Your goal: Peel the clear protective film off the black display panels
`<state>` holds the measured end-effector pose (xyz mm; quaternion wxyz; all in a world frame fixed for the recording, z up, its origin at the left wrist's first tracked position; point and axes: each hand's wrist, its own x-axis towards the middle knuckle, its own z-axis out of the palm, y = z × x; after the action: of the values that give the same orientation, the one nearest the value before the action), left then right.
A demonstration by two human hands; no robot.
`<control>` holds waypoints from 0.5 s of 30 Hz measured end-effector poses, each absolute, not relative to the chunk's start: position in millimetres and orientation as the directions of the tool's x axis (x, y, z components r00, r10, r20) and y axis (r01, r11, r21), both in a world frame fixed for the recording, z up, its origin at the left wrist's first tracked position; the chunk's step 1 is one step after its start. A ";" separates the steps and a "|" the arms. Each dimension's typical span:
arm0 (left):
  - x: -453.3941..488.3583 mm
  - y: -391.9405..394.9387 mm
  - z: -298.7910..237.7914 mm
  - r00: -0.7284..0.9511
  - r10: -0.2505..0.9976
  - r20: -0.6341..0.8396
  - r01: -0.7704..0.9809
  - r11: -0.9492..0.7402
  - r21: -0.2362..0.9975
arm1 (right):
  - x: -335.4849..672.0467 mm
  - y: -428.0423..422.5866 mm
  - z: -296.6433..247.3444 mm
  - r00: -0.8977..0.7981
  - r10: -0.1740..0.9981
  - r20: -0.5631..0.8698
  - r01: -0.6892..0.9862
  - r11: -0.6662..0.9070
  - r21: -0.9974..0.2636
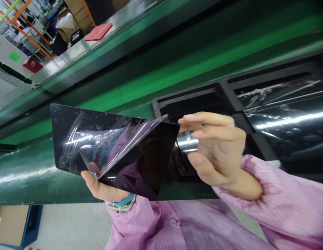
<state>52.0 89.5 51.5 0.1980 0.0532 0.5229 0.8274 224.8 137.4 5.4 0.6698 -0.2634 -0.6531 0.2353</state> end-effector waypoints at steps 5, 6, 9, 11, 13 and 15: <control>49.4 91.2 42.9 -0.926 0.375 -0.042 -0.232 -0.479 0.847 | 232.2 134.6 14.3 0.010 0.670 0.743 0.081 0.740 -0.668; 49.9 91.5 41.0 -0.942 0.334 -0.046 -0.218 -0.501 0.838 | 233.5 132.9 18.7 -0.016 0.697 0.717 0.114 0.713 -0.692; 52.3 89.0 34.1 -0.945 0.313 -0.091 -0.264 -0.570 0.778 | 234.9 129.9 34.4 -0.057 0.830 0.555 0.183 0.556 -0.811; 53.6 83.1 27.2 -0.896 0.442 -0.037 -0.321 -0.588 0.742 | 233.9 131.9 43.0 -0.069 0.903 0.424 0.135 0.430 -0.893; 54.3 74.7 18.0 -0.806 0.590 0.053 -0.353 -0.550 0.757 | 232.4 136.7 47.7 -0.128 0.950 0.285 0.080 0.297 -0.952; 55.2 65.5 7.8 -0.677 0.733 0.061 -0.386 -0.424 0.819 | 231.6 141.7 48.7 -0.197 0.968 0.159 0.070 0.175 -0.982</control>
<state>55.2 65.5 7.8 0.3422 0.2101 0.4132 0.8173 231.6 141.7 48.7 0.4680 -0.4274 -0.6071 0.4793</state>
